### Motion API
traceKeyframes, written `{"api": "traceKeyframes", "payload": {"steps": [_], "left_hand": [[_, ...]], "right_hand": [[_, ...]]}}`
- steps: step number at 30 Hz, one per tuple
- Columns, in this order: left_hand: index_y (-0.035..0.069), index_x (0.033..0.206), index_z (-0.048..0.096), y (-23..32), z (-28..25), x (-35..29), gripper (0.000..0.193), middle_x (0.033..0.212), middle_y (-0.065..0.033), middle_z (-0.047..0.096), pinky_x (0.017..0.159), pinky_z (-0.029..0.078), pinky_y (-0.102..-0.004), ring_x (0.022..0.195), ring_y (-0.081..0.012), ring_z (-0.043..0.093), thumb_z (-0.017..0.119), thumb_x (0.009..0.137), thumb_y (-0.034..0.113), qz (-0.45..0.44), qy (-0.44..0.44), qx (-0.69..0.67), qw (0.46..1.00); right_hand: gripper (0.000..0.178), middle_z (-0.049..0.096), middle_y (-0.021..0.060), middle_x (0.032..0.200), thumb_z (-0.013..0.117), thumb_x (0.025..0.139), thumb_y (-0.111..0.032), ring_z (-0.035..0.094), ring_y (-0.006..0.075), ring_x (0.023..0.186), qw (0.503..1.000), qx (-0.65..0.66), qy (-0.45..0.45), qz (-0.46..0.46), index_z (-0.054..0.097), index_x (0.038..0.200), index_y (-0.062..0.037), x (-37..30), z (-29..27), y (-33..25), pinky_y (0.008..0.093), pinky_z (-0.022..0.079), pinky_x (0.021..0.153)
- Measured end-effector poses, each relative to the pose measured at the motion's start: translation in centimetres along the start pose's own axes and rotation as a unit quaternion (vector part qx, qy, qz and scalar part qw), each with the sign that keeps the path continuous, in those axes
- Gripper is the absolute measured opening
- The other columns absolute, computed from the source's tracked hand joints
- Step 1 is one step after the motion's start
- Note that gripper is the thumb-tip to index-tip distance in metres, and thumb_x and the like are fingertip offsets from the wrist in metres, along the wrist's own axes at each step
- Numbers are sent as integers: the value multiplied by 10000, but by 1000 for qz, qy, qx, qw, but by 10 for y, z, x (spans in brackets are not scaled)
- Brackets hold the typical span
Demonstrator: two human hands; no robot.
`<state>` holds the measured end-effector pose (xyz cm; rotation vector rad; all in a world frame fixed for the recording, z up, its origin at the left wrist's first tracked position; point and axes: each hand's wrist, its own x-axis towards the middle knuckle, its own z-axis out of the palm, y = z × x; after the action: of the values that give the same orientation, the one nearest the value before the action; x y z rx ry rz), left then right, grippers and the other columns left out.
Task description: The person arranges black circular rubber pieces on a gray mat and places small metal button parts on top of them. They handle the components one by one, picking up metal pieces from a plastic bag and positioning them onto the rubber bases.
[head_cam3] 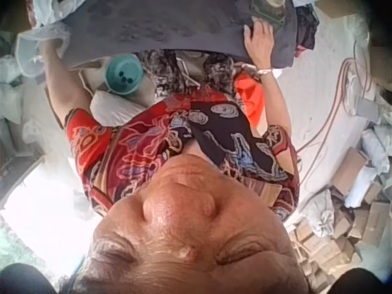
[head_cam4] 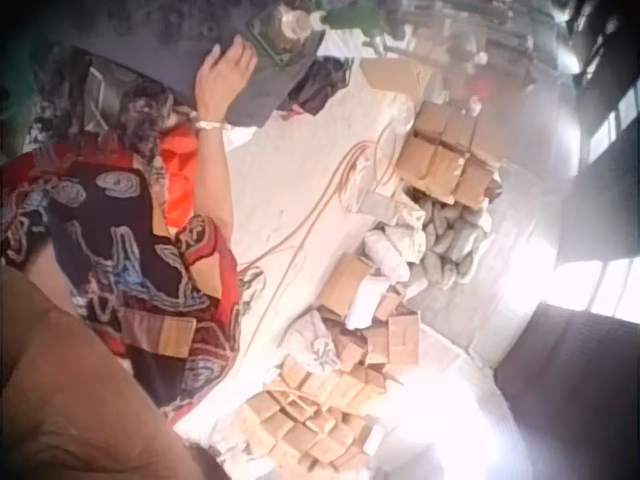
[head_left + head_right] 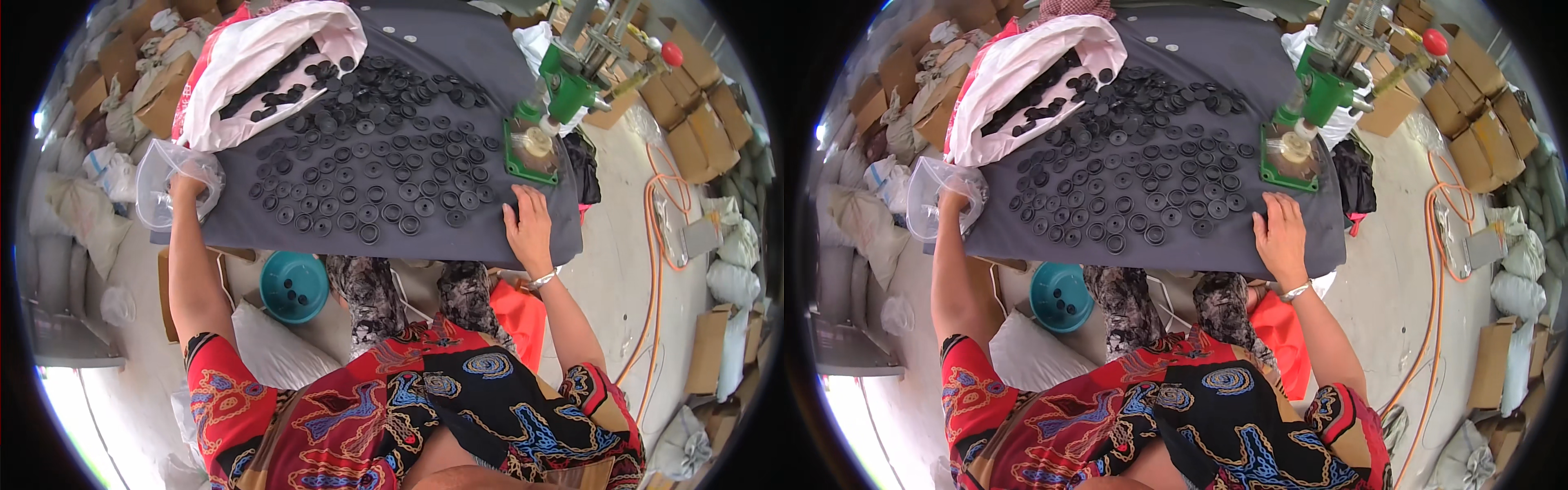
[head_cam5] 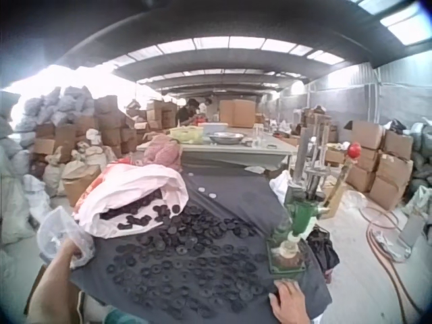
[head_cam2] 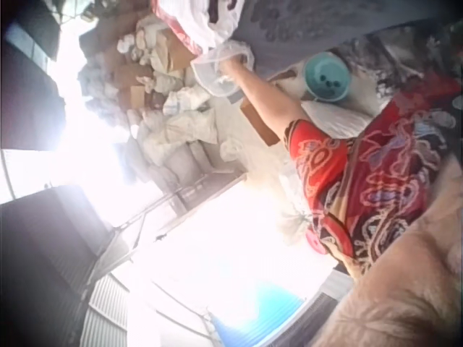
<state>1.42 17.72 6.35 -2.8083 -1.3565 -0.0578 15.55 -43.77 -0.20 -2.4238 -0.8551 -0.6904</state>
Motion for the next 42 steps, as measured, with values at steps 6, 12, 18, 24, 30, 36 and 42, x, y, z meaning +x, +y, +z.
{"api": "traceKeyframes", "payload": {"steps": [6,12,18,24,30,36,42], "left_hand": [[102,1198,593,-30,32,15,492,1140,-199,641,891,482,-474,1067,-399,602,659,759,313,43,73,12,996],[131,1217,601,-12,32,4,486,1151,-186,640,882,488,-464,1079,-367,609,631,790,361,38,100,-24,994],[74,1100,660,-16,52,6,374,991,-179,684,791,498,-446,945,-365,650,605,814,308,25,207,-158,965],[9,1033,667,-42,47,38,279,924,-128,693,714,529,-394,841,-254,679,625,811,173,-106,181,-645,735],[72,842,635,-47,37,44,123,749,-38,623,585,451,-331,640,-178,560,606,838,191,-194,71,-903,376],[59,894,609,-34,25,12,319,723,-60,523,501,320,-301,627,-180,442,429,927,320,-166,97,-947,257],[36,955,578,-34,21,-59,325,830,-130,499,488,315,-301,684,-226,437,407,915,310,-27,20,-989,147]], "right_hand": [[358,585,175,1095,646,814,-92,531,353,1070,1000,9,0,-6,538,1143,1,-1,1,-2,428,447,923],[366,587,173,1092,647,802,-79,534,350,1066,1000,2,4,0,540,1142,2,-1,2,0,426,451,922],[351,593,168,1077,645,789,-65,541,348,1055,1000,0,13,5,557,1122,4,-1,-2,1,423,463,907],[332,595,168,1066,640,788,-59,546,342,1043,1000,16,19,6,570,1106,8,-1,1,0,422,466,895],[331,594,164,1054,636,790,-59,547,341,1030,1000,15,21,3,570,1108,6,-3,1,2,421,468,888],[327,593,164,1052,637,795,-67,549,339,1024,1000,12,24,-1,570,1107,3,-1,4,4,414,471,878],[327,594,164,1067,636,806,-81,542,342,1033,999,2,23,-23,566,1117,-7,-5,7,3,433,441,914]]}}
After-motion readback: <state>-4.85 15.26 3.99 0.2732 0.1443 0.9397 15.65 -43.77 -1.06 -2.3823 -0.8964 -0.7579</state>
